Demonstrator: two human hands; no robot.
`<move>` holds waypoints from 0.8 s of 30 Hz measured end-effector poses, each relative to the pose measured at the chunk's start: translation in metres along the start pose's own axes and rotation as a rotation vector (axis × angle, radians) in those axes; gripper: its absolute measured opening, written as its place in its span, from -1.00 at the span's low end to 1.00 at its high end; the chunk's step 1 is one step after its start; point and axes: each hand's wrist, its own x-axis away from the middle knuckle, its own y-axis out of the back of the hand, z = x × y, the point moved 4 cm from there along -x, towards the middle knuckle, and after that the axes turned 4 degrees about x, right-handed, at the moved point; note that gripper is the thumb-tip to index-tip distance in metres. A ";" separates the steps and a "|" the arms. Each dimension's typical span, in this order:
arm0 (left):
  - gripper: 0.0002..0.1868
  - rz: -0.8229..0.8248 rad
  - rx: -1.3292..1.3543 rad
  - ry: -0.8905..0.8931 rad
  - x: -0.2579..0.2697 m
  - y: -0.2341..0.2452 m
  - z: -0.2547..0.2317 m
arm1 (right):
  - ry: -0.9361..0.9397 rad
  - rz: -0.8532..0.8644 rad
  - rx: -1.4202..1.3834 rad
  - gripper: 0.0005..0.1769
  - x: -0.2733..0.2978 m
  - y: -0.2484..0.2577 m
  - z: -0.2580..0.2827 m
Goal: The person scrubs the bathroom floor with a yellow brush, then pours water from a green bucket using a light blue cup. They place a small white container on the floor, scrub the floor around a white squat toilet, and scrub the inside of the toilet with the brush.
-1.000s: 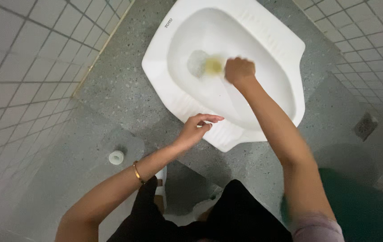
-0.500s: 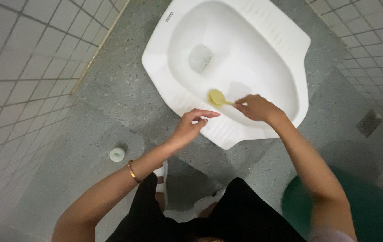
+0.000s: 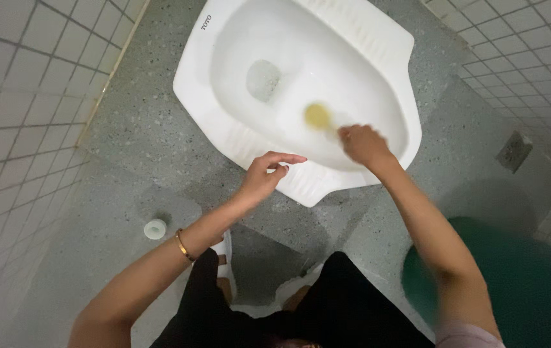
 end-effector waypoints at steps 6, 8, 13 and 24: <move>-0.58 -0.015 -0.032 0.108 0.008 0.000 -0.009 | -0.181 -0.011 -0.069 -0.51 0.000 0.011 -0.003; -0.56 -0.001 -0.039 0.018 0.005 -0.002 -0.007 | -0.134 0.004 -0.081 -0.50 0.002 0.010 0.003; -0.58 -0.019 -0.052 -0.017 0.004 0.001 0.002 | -0.170 -0.010 -0.085 -0.49 -0.007 0.002 0.006; -0.57 -0.013 -0.092 -0.056 0.002 0.003 0.007 | -0.067 -0.134 -0.031 -0.55 -0.024 -0.010 0.010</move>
